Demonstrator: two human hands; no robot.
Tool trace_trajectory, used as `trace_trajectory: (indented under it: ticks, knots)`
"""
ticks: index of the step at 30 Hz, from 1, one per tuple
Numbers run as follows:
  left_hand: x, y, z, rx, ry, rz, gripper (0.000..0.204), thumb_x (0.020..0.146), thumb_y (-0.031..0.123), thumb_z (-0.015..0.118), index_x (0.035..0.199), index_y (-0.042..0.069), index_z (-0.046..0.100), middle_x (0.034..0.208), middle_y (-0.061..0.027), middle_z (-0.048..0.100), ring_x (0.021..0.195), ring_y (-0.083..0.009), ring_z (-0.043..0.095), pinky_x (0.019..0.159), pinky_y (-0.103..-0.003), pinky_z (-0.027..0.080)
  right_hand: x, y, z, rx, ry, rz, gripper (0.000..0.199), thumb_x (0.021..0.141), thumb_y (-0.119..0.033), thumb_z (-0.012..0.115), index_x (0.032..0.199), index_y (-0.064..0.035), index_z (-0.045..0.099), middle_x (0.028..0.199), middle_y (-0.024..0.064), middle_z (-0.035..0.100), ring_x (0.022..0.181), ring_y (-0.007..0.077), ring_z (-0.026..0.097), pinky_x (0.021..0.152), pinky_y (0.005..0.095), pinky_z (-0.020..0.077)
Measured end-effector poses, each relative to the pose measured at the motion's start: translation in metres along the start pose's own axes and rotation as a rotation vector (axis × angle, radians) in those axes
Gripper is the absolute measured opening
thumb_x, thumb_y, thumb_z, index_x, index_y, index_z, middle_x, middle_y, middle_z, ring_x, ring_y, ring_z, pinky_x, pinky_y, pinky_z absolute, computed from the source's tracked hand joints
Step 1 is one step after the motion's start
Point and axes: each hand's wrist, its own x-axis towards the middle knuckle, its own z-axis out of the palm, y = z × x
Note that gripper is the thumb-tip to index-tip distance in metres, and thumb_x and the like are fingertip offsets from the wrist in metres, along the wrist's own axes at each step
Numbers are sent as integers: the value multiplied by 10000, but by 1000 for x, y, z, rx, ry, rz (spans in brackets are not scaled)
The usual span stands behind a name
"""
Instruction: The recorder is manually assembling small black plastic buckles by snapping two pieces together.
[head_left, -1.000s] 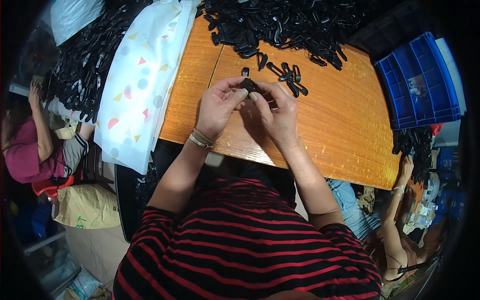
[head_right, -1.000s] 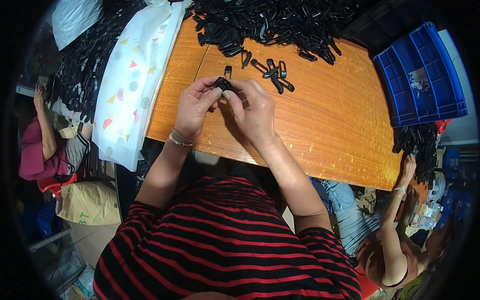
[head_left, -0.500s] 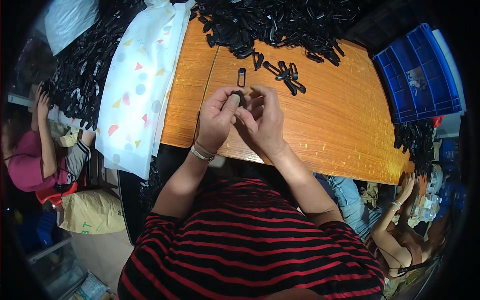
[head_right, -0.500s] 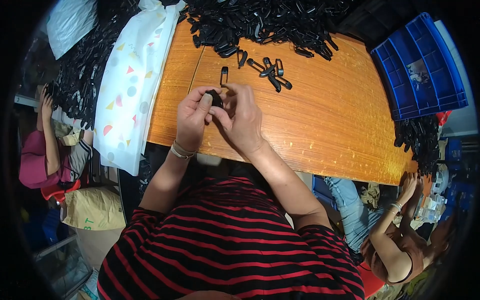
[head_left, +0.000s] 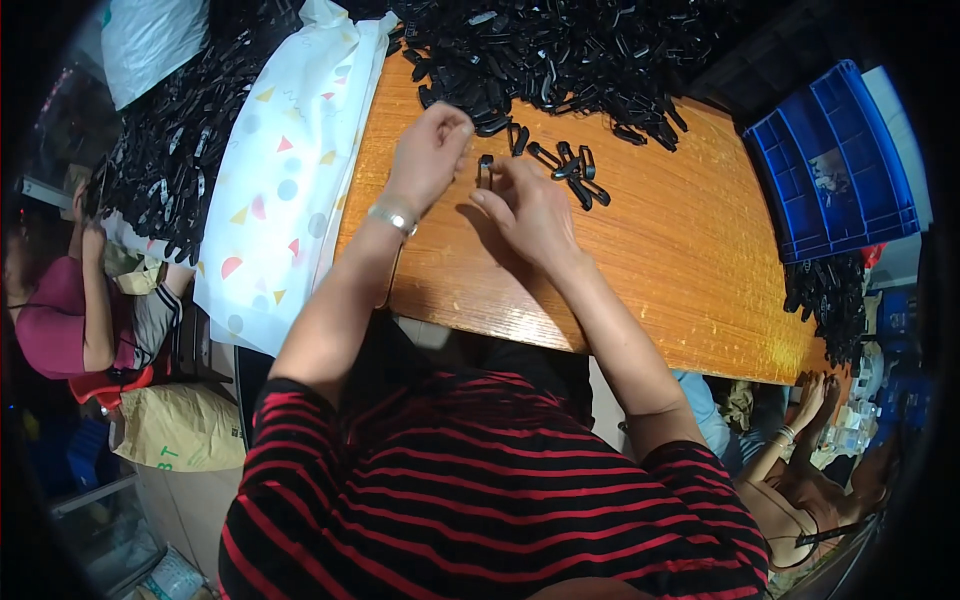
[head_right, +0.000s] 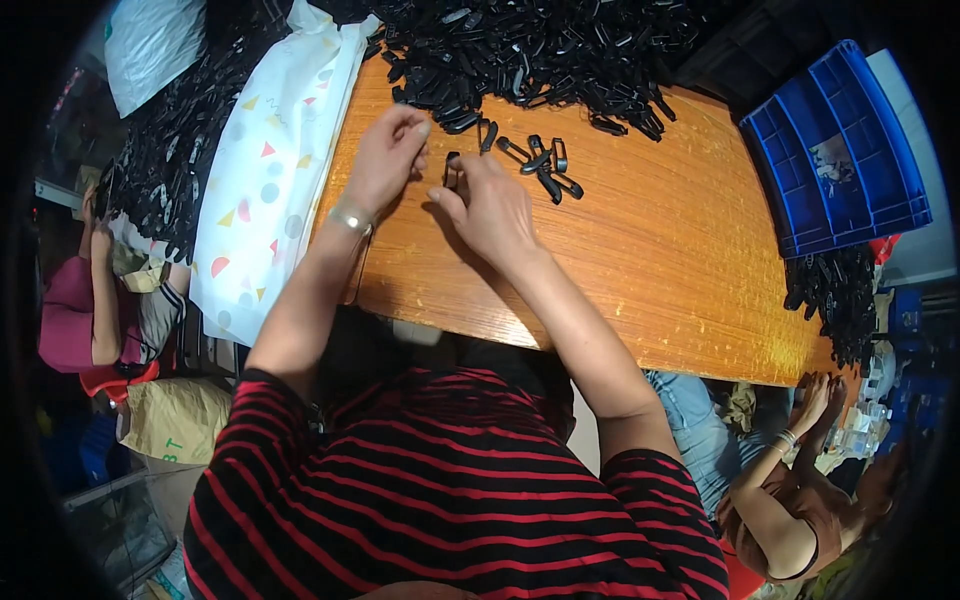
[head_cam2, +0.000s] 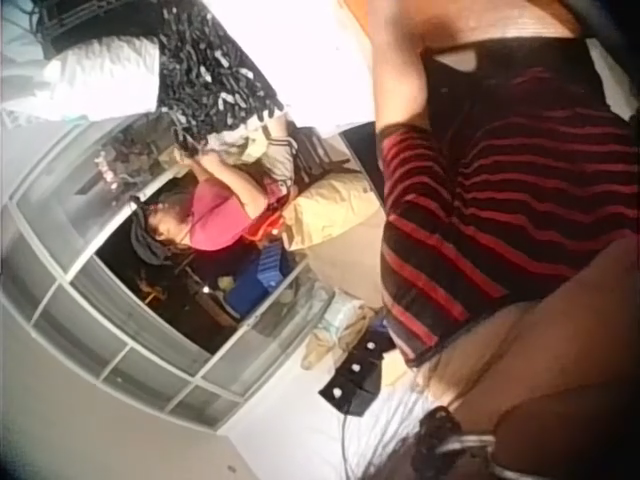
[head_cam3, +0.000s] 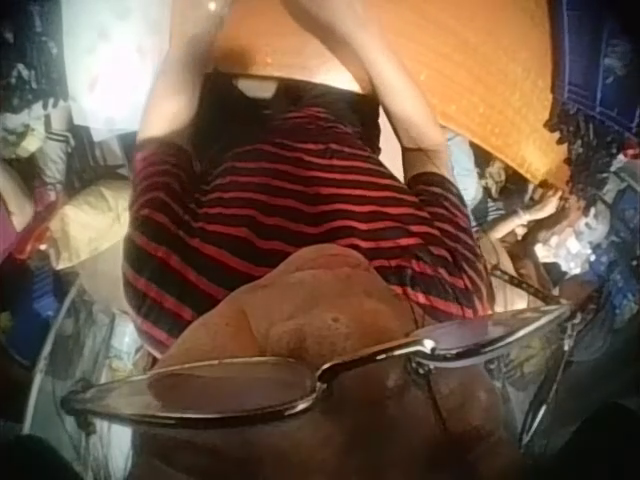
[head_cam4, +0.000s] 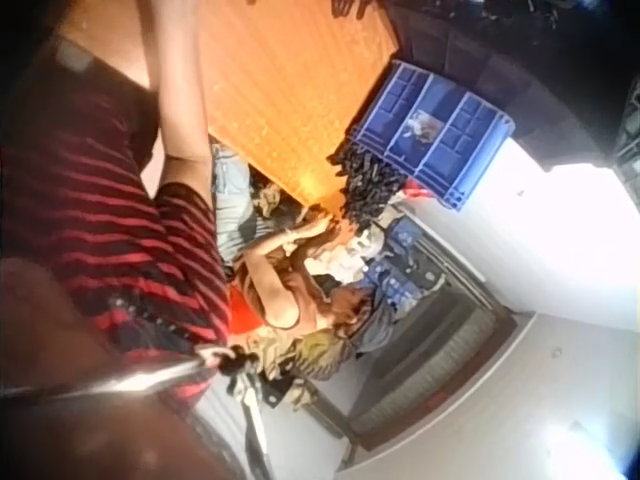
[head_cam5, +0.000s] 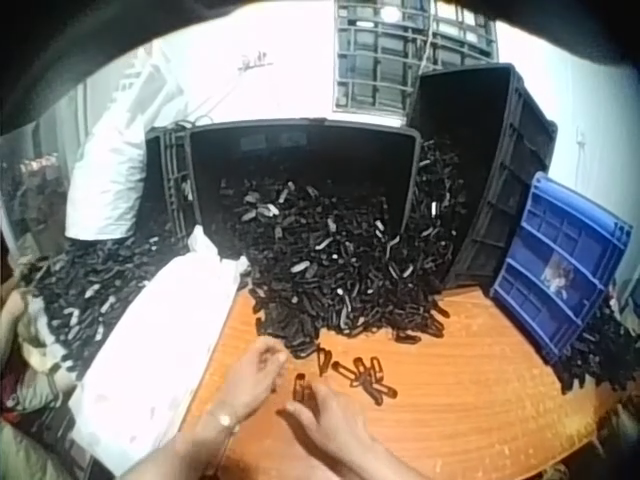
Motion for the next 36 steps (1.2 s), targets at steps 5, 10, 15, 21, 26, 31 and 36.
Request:
trace_trajectory:
  ticks: [5, 10, 15, 21, 26, 31, 36]
  knots:
    - [44, -1, 14, 1056, 100, 485, 145, 847, 164, 614, 957, 152, 708, 908, -117, 638, 823, -332, 636, 730, -416, 519, 24, -3, 14, -448, 52, -53, 332, 759, -233, 750, 954, 5, 627, 889, 198, 607, 731, 350, 635, 620, 422, 514]
    - [49, -10, 18, 1150, 91, 462, 159, 833, 223, 651, 931, 112, 708, 921, -116, 630, 834, -320, 639, 727, -416, 515, 16, 8, 11, -469, -32, -34, 186, 805, -161, 679, 867, -1, 606, 844, 222, 600, 740, 382, 628, 625, 443, 506]
    - [26, -7, 15, 1188, 37, 384, 189, 831, 228, 661, 906, 56, 684, 943, -131, 640, 852, -321, 640, 724, -421, 510, -3, 11, -12, -444, -136, -71, 154, 833, -161, 634, 882, -19, 602, 854, 209, 608, 756, 377, 631, 637, 444, 502]
    - [9, -2, 9, 1145, 44, 422, 163, 847, 220, 642, 913, 80, 691, 930, -113, 647, 868, -316, 628, 727, -422, 499, -12, -3, -28, -543, -262, -84, 200, 821, -168, 649, 959, -31, 605, 861, 188, 613, 776, 372, 636, 668, 441, 511]
    - [15, -5, 7, 1217, -9, 422, 178, 844, 226, 649, 948, 91, 700, 932, -108, 649, 864, -318, 630, 733, -419, 501, -4, -1, -23, -556, -322, -72, 206, 806, -146, 656, 975, -37, 615, 874, 183, 626, 782, 365, 638, 670, 441, 511]
    - [9, 2, 3, 1278, -16, 313, 211, 840, 244, 655, 985, 99, 705, 947, -100, 644, 882, -313, 629, 741, -416, 500, -15, 11, -30, 21, -120, 22, 183, 798, -84, 692, 955, -26, 617, 856, 149, 672, 740, 256, 659, 668, 333, 521]
    - [2, 5, 5, 1203, -48, 448, 236, 827, 220, 675, 1022, 91, 702, 969, -106, 638, 868, -317, 632, 737, -406, 503, -34, 24, -36, -74, 6, 73, 204, 780, -75, 728, 925, -1, 605, 851, 112, 680, 739, 226, 661, 684, 318, 520]
